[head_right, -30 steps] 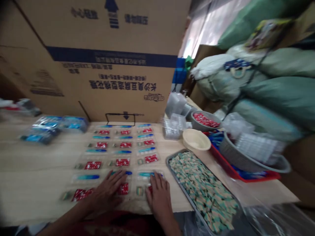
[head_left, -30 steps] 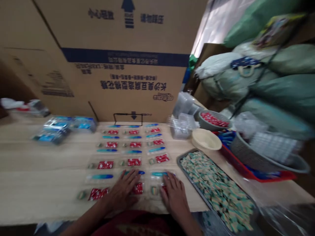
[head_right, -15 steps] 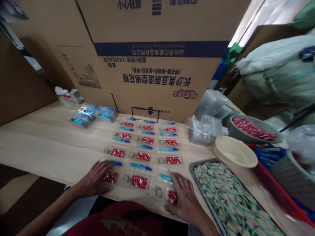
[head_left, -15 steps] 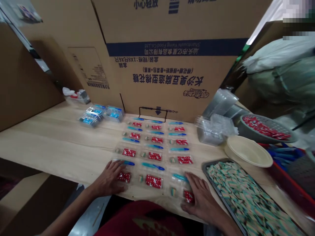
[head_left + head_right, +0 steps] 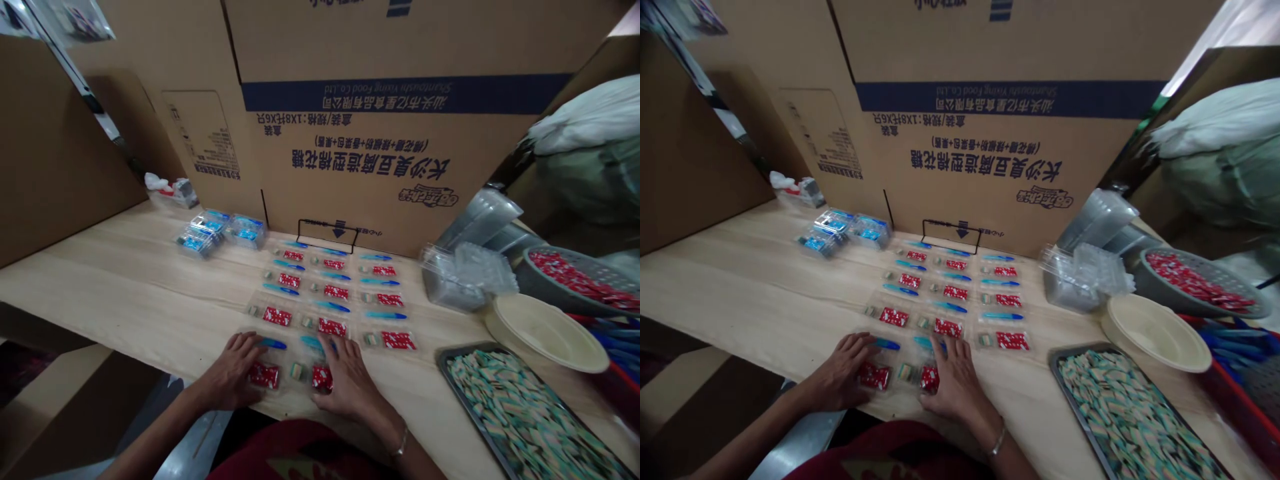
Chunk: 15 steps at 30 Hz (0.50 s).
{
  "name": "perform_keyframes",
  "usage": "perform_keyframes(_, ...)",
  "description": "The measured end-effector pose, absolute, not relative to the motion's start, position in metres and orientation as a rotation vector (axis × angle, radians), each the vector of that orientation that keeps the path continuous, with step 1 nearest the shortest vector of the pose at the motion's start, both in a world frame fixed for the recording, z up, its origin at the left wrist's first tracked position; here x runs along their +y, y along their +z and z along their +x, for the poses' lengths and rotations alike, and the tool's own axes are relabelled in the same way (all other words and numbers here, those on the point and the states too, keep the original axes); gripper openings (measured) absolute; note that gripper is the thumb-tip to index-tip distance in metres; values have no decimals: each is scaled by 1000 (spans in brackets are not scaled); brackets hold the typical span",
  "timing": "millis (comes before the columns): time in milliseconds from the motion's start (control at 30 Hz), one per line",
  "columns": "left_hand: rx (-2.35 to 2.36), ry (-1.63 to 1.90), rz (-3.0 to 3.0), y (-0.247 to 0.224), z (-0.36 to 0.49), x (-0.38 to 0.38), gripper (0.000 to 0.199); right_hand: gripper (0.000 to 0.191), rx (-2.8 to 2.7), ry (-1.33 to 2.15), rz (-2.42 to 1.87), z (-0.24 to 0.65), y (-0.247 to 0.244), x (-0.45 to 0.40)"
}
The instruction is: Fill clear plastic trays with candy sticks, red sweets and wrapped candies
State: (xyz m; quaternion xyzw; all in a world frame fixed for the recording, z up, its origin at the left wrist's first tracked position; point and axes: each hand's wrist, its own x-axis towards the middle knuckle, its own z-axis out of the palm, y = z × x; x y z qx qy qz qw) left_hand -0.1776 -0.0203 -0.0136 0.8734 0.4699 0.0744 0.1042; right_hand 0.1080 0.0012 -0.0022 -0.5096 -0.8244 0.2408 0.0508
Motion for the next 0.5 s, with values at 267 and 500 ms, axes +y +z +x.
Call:
perform_keyframes(267,1378,131,2550,-10,-176,-17,62,106,-2578,807,-1699,110,0,-4)
perform_keyframes(500,1367,114,2582,27,-179,17,65,108,-2607,877,-1674,111,3,-3)
